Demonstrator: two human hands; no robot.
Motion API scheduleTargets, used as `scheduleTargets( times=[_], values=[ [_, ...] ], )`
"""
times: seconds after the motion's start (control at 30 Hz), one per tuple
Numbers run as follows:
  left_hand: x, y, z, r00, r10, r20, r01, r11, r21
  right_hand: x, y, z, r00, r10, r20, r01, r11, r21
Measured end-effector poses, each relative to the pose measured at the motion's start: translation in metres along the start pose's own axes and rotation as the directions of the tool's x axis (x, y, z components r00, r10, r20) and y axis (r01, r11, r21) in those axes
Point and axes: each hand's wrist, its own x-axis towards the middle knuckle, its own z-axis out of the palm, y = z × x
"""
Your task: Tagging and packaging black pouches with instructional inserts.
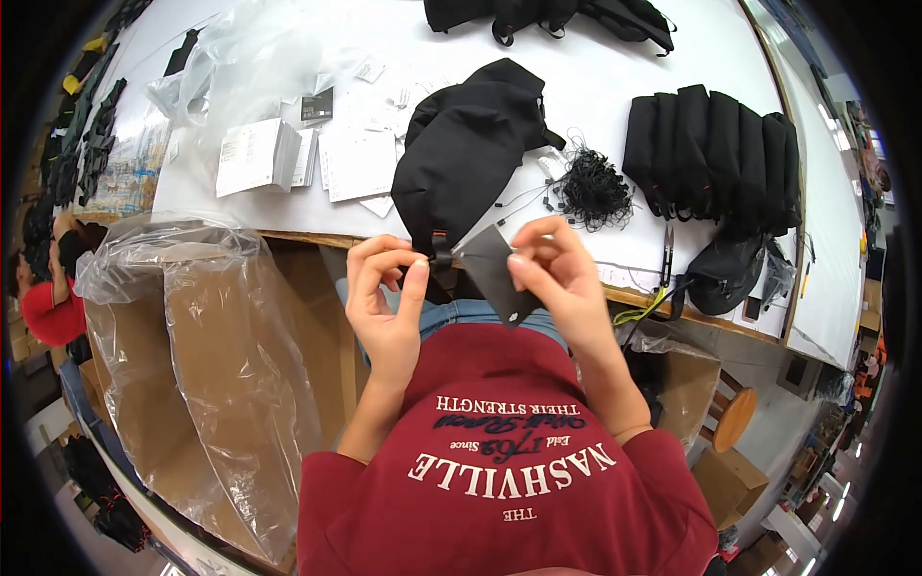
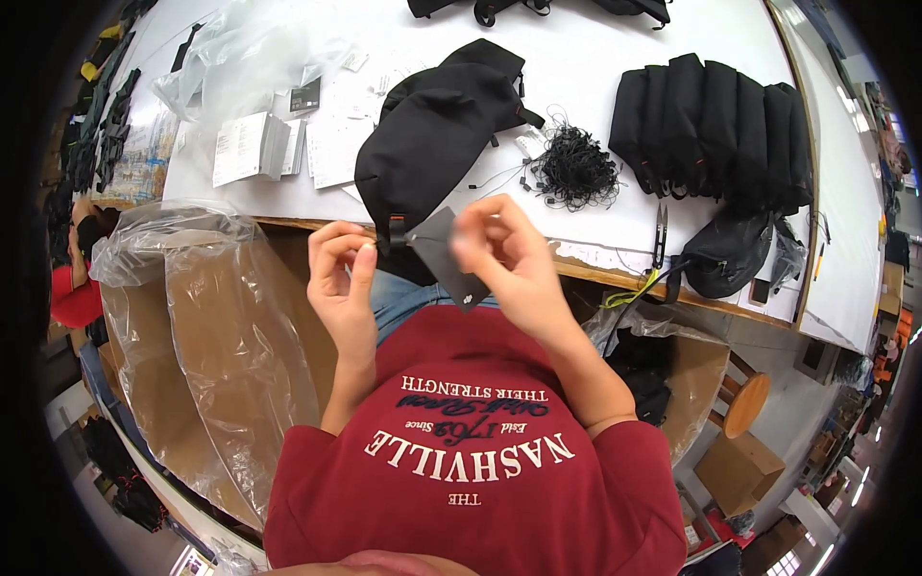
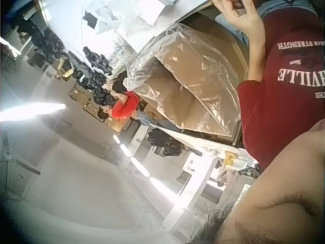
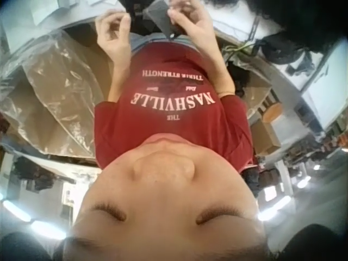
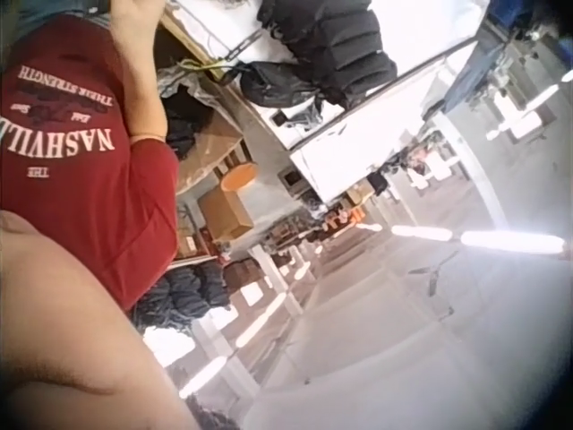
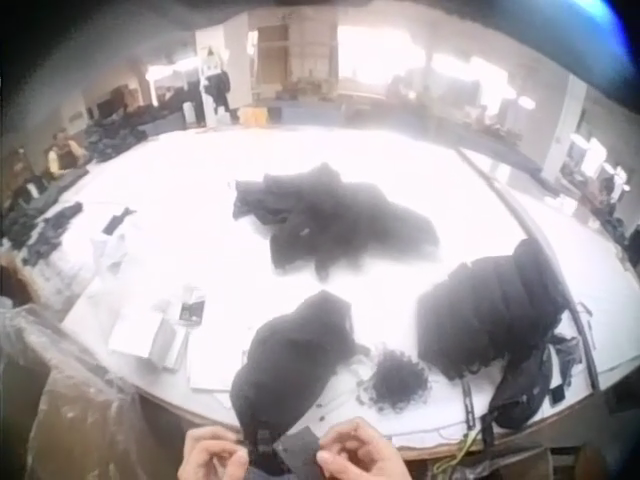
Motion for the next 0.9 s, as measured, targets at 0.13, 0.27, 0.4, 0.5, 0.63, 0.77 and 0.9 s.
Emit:
scheduleTargets(
  times=[0.13,0.27,0.4,0.5,0.63,0.77,0.9],
  values=[
    [0.001,0.022,0.000,0.988,-0.096,0.125,0.131,0.939,-0.318,-0.006,-0.018,-0.003,0.999,-0.031,0.033,0.027,0.992,0.120],
    [-0.005,0.035,0.005,0.949,-0.201,0.243,0.280,0.891,-0.357,-0.010,-0.023,-0.002,0.995,-0.035,0.093,0.018,0.983,0.181],
    [-0.006,0.036,0.007,0.938,-0.187,0.293,0.262,0.934,-0.243,-0.016,-0.023,0.008,0.991,0.019,0.130,-0.054,0.960,0.275],
    [-0.006,0.035,0.005,0.947,-0.169,0.271,0.219,0.962,-0.165,-0.017,-0.014,0.006,0.995,-0.015,0.101,-0.002,0.985,0.172],
    [-0.008,0.034,0.007,0.950,-0.143,0.276,0.184,0.975,-0.127,-0.017,-0.008,0.006,0.996,0.008,0.087,-0.023,0.984,0.177],
    [-0.012,0.034,0.008,0.951,-0.185,0.248,0.219,0.968,-0.119,-0.017,-0.008,0.010,0.999,0.028,0.028,-0.031,0.991,0.130],
    [-0.015,0.029,0.008,0.957,-0.196,0.214,0.229,0.963,-0.143,-0.016,-0.007,0.011,0.997,0.072,0.009,-0.072,0.984,0.162]
  ],
)
